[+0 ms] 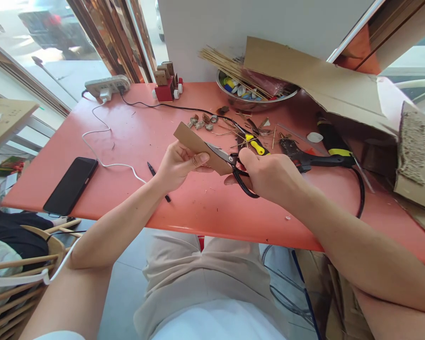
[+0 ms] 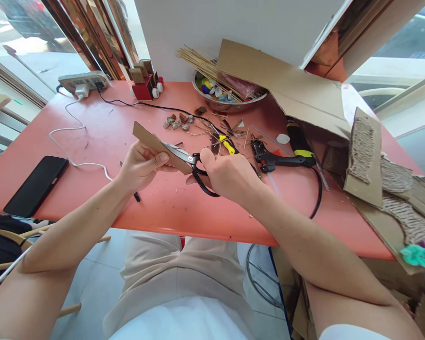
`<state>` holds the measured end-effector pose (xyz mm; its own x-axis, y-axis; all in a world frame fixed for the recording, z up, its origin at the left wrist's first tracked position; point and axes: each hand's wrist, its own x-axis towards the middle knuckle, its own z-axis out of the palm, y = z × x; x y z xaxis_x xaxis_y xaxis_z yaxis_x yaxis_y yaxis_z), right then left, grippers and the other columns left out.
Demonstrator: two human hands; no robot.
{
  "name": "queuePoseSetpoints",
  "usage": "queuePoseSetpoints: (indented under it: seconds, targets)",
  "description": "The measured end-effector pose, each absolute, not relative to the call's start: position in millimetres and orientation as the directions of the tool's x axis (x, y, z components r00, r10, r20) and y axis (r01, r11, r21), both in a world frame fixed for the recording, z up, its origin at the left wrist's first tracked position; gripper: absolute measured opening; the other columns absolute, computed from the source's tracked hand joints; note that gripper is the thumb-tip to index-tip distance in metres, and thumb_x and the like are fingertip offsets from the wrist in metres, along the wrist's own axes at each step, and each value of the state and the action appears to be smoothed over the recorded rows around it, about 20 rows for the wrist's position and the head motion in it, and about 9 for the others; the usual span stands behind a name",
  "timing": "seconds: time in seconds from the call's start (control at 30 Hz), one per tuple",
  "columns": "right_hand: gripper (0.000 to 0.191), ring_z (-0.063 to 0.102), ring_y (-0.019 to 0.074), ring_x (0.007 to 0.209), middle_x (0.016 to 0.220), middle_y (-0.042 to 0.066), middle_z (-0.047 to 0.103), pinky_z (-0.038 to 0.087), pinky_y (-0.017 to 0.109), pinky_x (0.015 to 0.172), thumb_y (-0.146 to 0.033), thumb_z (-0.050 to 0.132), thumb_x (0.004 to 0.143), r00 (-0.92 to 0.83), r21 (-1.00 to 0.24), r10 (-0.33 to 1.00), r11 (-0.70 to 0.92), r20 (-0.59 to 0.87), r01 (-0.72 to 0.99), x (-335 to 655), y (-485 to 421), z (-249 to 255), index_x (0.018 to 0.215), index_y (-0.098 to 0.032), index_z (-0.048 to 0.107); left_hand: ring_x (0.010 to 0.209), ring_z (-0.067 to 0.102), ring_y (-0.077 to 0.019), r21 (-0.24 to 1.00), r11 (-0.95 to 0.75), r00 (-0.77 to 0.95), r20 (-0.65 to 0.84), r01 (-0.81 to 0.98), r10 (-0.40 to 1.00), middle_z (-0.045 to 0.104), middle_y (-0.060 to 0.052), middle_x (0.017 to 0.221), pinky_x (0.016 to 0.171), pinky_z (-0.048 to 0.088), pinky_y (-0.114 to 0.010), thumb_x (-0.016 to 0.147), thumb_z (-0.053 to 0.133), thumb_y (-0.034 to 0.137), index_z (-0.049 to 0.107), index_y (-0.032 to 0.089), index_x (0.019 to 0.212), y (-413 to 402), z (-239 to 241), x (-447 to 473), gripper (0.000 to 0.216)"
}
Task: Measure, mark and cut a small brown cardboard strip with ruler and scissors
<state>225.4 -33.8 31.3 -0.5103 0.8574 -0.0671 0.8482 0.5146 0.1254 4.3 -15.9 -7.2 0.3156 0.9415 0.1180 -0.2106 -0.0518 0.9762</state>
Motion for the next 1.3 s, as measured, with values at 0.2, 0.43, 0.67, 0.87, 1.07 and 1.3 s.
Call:
queuePoseSetpoints:
  seconds: [0.2,0.43,0.67,0.87,1.07,1.3]
  targets:
    - [0.040,0.069,0.0298,0.068,0.085,0.019,0.078,0.025,0.031,0.058,-0.041,0.038,0.109,-0.486,0.082,0.873,0.487,-0.023,0.870,229.0,-32.8,38.3,0.123,-0.012,0.063,0.088,0.088,-0.0296,0.969,-0.038,0.305,0.113,-0.243,0.946,0.085,-0.003,0.083,0.073,0.076,-0.035,0.060,0.102,0.072,0.069,0.019,0.086,-15.4,-6.2,5.8,0.068]
    - [0.042,0.069,0.0310,0.072,0.089,0.019,0.077,0.025,0.031,0.059,-0.047,0.051,0.104,-0.512,0.031,0.858,0.513,-0.035,0.858,232.0,-29.8,40.6,0.123,-0.011,0.063,0.092,0.088,-0.0290,0.966,-0.051,0.297,0.128,-0.253,0.946,0.085,-0.001,0.084,0.074,0.076,-0.033,0.064,0.101,0.071,0.069,0.019,0.093,-12.4,-8.3,2.6,0.067]
    - [0.051,0.073,0.0348,0.077,0.088,0.021,0.077,0.022,0.032,0.059,-0.054,0.045,0.108,-0.508,0.060,0.860,0.510,-0.044,0.858,227.1,-35.2,38.1,0.124,-0.009,0.064,0.092,0.088,-0.0306,0.972,-0.064,0.314,0.134,-0.225,0.940,0.084,-0.003,0.082,0.071,0.076,-0.035,0.064,0.100,0.072,0.072,0.020,0.089,-15.4,-7.8,5.4,0.065]
    - [0.068,0.075,0.0349,0.075,0.086,0.023,0.080,0.019,0.031,0.057,-0.067,0.036,0.110,-0.501,0.125,0.865,0.501,-0.033,0.857,225.1,-36.4,36.6,0.127,-0.008,0.067,0.095,0.088,-0.0324,0.975,-0.055,0.307,0.121,-0.215,0.944,0.086,-0.006,0.088,0.076,0.077,-0.040,0.061,0.104,0.066,0.072,0.019,0.086,-14.8,-9.0,3.1,0.062]
    - [0.059,0.075,0.0304,0.070,0.085,0.021,0.081,0.021,0.030,0.058,-0.060,0.043,0.109,-0.472,0.120,0.882,0.467,0.012,0.876,226.5,-34.6,33.8,0.125,-0.011,0.070,0.099,0.087,-0.0348,0.976,-0.056,0.297,0.118,-0.208,0.947,0.086,-0.007,0.090,0.078,0.077,-0.043,0.062,0.104,0.064,0.073,0.018,0.089,-14.2,-10.9,2.4,0.062]
    - [0.053,0.071,0.0294,0.067,0.082,0.018,0.079,0.020,0.030,0.060,-0.058,0.038,0.111,-0.507,0.092,0.861,0.502,0.037,0.860,229.7,-31.0,28.9,0.118,-0.013,0.067,0.091,0.088,-0.0320,0.978,-0.053,0.303,0.113,-0.201,0.946,0.086,-0.005,0.085,0.075,0.077,-0.040,0.060,0.103,0.070,0.069,0.019,0.079,-15.5,-7.6,4.2,0.064]
